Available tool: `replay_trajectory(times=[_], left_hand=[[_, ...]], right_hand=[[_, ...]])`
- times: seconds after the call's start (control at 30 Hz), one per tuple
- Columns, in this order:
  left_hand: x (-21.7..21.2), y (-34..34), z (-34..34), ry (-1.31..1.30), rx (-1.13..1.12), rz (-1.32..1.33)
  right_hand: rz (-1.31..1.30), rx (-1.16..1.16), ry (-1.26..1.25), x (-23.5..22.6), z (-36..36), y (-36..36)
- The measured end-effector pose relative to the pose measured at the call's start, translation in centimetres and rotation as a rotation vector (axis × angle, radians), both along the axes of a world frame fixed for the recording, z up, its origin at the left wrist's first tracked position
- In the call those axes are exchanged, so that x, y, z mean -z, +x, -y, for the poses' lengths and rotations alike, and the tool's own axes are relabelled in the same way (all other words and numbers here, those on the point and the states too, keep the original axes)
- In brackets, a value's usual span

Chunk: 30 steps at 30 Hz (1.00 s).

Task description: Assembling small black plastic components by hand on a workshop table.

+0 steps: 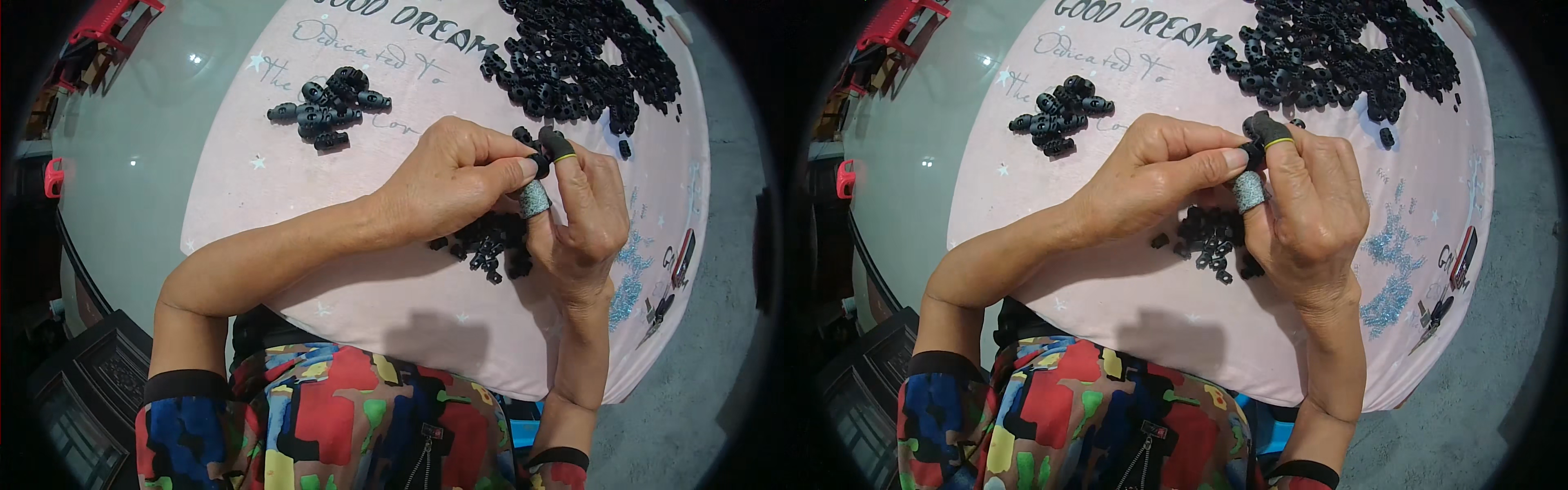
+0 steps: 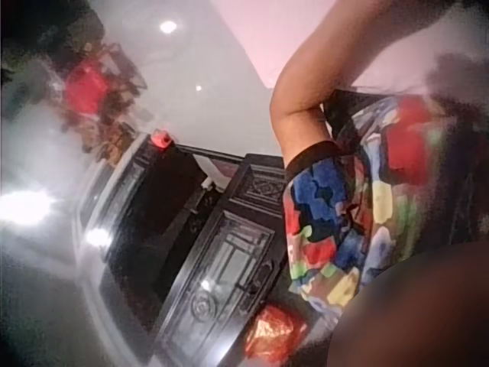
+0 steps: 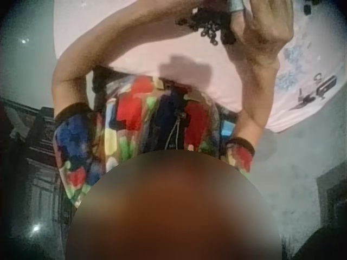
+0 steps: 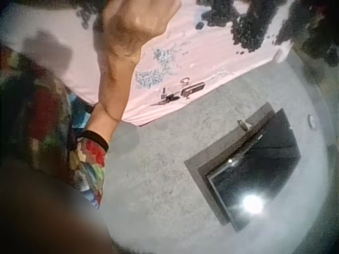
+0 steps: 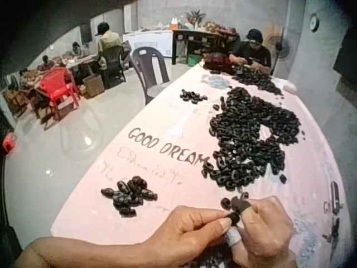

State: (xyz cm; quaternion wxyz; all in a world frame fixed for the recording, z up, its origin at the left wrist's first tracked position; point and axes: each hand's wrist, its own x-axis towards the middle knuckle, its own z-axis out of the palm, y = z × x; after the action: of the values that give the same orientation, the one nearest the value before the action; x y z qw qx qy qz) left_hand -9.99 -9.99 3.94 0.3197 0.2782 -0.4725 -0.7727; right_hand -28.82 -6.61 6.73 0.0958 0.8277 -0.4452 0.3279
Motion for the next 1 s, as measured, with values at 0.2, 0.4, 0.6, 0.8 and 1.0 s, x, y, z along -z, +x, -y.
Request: replay_trajectory(times=[0.2, 0.4, 0.6, 0.8, 1.0], left_hand=[[0.2, -0.2, -0.1, 0.003, -0.023, 0.012], [0.3, -0.4, 0.1, 0.011, -0.033, -0.014], [0.2, -0.8, 0.8, -0.041, 0.019, 0.049], [-0.9, 0.3, 1.5, -0.204, -0.033, 0.197], [-3.7, 4.3, 2.8, -1.024, -0.198, 0.785]], right_hand=[[0.008, -0.004, 0.026, 0.3, 0.0, 0.2], [0.007, -0.026, 0.026, 0.4, 0.2, 0.1], [0.01, -0.005, 0.034, 0.5, 0.1, -0.4], [0.142, -0.008, 0.324, -1.1, -0.1, -0.5], [0.268, 0.153, 0.544, -2.2, 0.3, -3.5]])
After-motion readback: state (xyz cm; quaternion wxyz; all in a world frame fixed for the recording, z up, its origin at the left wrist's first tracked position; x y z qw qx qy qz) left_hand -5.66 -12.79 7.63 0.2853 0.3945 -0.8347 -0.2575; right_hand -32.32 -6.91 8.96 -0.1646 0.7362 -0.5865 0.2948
